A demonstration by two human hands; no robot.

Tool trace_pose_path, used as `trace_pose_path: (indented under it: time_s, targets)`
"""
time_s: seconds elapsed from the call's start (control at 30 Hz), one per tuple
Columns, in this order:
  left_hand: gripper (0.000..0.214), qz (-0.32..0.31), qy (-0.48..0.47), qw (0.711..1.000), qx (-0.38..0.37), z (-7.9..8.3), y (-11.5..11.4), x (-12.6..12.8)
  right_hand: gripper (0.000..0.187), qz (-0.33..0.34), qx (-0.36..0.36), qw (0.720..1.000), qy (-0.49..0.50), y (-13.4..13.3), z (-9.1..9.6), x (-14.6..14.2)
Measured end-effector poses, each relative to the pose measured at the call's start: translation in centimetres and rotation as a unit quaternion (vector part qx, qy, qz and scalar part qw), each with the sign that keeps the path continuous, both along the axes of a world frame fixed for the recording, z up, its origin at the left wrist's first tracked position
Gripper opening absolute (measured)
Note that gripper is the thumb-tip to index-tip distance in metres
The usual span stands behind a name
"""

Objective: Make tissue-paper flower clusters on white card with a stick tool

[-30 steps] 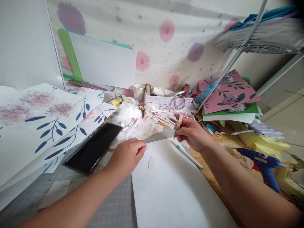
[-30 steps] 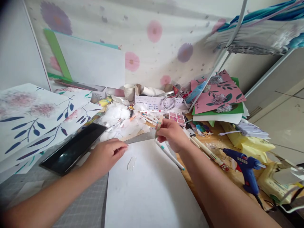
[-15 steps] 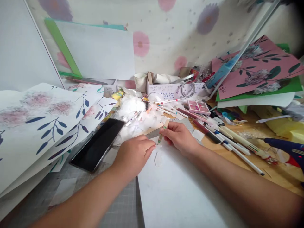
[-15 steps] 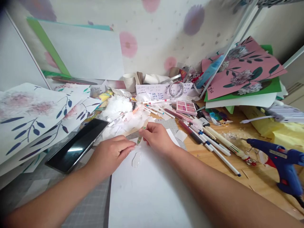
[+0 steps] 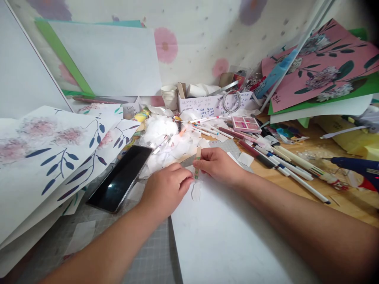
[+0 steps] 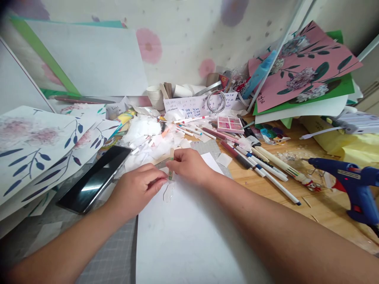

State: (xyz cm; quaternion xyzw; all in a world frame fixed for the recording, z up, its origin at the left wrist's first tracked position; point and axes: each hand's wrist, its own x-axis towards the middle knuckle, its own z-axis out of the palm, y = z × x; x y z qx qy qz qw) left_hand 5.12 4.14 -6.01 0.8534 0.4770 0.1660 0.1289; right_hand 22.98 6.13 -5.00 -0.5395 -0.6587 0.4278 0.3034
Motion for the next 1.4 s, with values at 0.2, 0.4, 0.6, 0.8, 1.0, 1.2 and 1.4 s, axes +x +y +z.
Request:
trace_pose_path:
  time_s: [0.2,0.4,0.6,0.8,1.0,1.2,1.4]
  targets:
    - [0.015,0.007,-0.004,1.000,-0.010,0.0,0.0,0.0,0.019,0.019,-0.002,1.000,-0.009,0.1,0.3,0.2]
    - [0.014,0.021,0.015,1.000,-0.016,0.1,0.0,0.4,0.018,0.052,0.003,0.999,-0.003,0.1,0.0,-0.4]
    - [0.014,0.028,0.008,0.999,-0.034,0.0,0.2,0.4,0.014,-0.036,0.055,0.992,0.110,0.4,2.2,2.4]
    - [0.020,0.028,-0.019,0.998,-0.055,-0.2,0.7,-0.2,0.011,-0.108,0.159,0.961,-0.198,0.1,5.6,10.8]
    - [0.023,0.022,-0.082,0.996,-0.038,-0.3,1.0,-0.5,0.010,-0.033,0.051,0.904,-0.423,1.1,3.8,12.4]
    - [0.022,0.038,-0.105,0.994,-0.008,-0.1,0.6,-0.6,0.014,-0.035,0.030,0.889,-0.456,1.6,3.1,12.4]
    - [0.018,0.006,-0.158,0.987,0.003,0.4,0.2,-0.5,0.014,-0.108,0.116,0.895,-0.417,-0.1,4.7,9.1]
